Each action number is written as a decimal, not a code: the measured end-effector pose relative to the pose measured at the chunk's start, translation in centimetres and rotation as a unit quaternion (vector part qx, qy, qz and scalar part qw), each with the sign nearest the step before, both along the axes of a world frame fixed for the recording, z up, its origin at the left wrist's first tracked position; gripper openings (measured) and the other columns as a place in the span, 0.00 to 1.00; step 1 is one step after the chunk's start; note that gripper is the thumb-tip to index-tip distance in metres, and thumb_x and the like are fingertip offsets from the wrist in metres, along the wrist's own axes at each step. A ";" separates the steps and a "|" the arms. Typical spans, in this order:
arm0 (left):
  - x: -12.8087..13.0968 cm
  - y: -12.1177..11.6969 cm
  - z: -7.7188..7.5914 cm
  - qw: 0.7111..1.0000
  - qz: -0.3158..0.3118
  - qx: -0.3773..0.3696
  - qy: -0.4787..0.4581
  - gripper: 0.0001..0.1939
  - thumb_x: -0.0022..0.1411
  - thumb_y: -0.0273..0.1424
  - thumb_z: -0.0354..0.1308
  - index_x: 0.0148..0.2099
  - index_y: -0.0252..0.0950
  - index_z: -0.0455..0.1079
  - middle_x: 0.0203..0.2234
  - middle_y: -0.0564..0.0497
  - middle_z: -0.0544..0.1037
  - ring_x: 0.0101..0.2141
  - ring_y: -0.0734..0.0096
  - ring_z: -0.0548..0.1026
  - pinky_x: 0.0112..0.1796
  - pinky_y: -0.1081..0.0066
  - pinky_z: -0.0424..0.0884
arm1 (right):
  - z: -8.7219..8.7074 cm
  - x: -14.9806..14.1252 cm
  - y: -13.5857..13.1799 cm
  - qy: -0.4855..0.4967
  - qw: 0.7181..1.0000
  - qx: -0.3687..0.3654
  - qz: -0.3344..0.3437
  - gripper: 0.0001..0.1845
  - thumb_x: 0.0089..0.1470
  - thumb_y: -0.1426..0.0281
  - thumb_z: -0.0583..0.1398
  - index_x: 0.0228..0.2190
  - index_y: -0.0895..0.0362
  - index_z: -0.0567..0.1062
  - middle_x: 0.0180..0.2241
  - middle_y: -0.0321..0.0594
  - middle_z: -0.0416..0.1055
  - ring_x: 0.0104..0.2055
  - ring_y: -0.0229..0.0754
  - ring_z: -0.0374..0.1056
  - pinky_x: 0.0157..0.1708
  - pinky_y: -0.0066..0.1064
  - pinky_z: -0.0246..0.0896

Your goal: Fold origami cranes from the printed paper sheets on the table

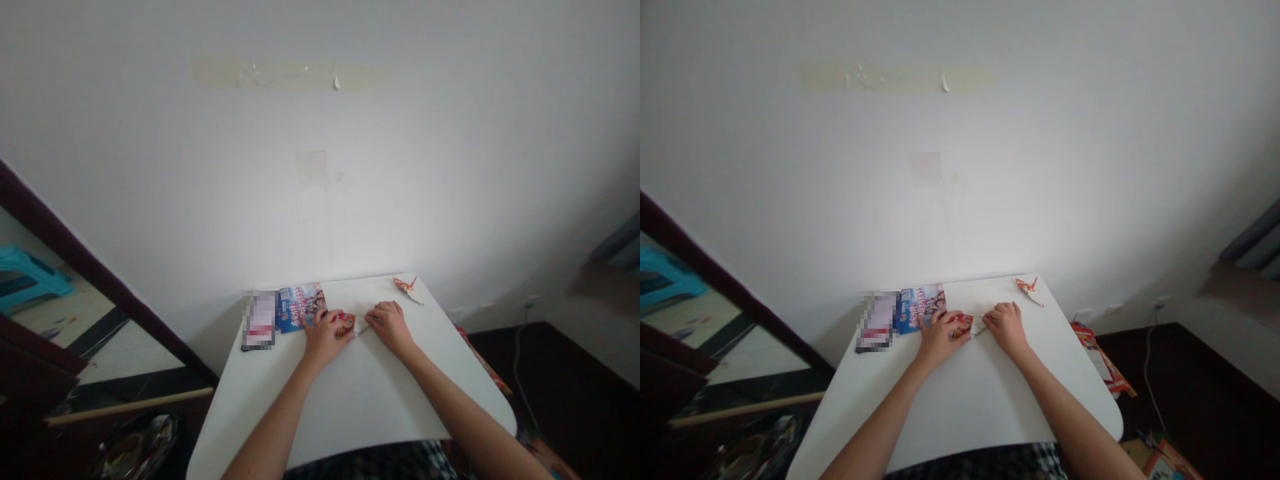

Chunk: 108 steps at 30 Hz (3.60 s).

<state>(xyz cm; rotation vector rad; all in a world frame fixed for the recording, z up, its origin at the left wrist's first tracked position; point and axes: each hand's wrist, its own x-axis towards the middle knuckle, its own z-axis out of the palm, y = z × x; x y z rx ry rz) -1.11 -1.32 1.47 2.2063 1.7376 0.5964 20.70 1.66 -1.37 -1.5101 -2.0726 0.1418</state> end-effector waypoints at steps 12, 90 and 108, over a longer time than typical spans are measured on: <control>0.2 -0.1 0.2 1.000 0.007 0.013 0.000 0.09 0.57 0.42 0.67 0.42 0.54 0.80 0.58 0.57 0.74 0.62 0.45 0.61 0.60 0.23 0.34 | 0.4 -0.8 -0.6 -0.024 0.999 0.009 -0.042 0.11 0.63 0.62 0.58 0.33 0.48 0.81 0.35 0.39 0.75 0.48 0.48 0.66 0.64 0.66 0.34; 0.0 1.0 -0.4 0.995 -0.011 0.001 0.101 0.24 0.58 0.57 0.59 0.57 0.74 0.67 0.68 0.61 0.62 0.68 0.35 0.49 0.57 0.19 0.29 | 0.1 1.9 0.0 0.018 0.993 0.058 -0.100 0.11 0.62 0.63 0.60 0.33 0.54 0.79 0.37 0.42 0.73 0.45 0.47 0.66 0.47 0.35 0.58; 0.0 1.0 -0.2 0.994 -0.013 -0.004 0.110 0.25 0.59 0.58 0.57 0.58 0.74 0.66 0.68 0.61 0.61 0.68 0.37 0.49 0.58 0.21 0.32 | 0.7 0.9 -0.4 -0.008 0.995 0.002 -0.100 0.04 0.57 0.67 0.63 0.34 0.51 0.80 0.42 0.41 0.73 0.49 0.47 0.63 0.50 0.37 0.54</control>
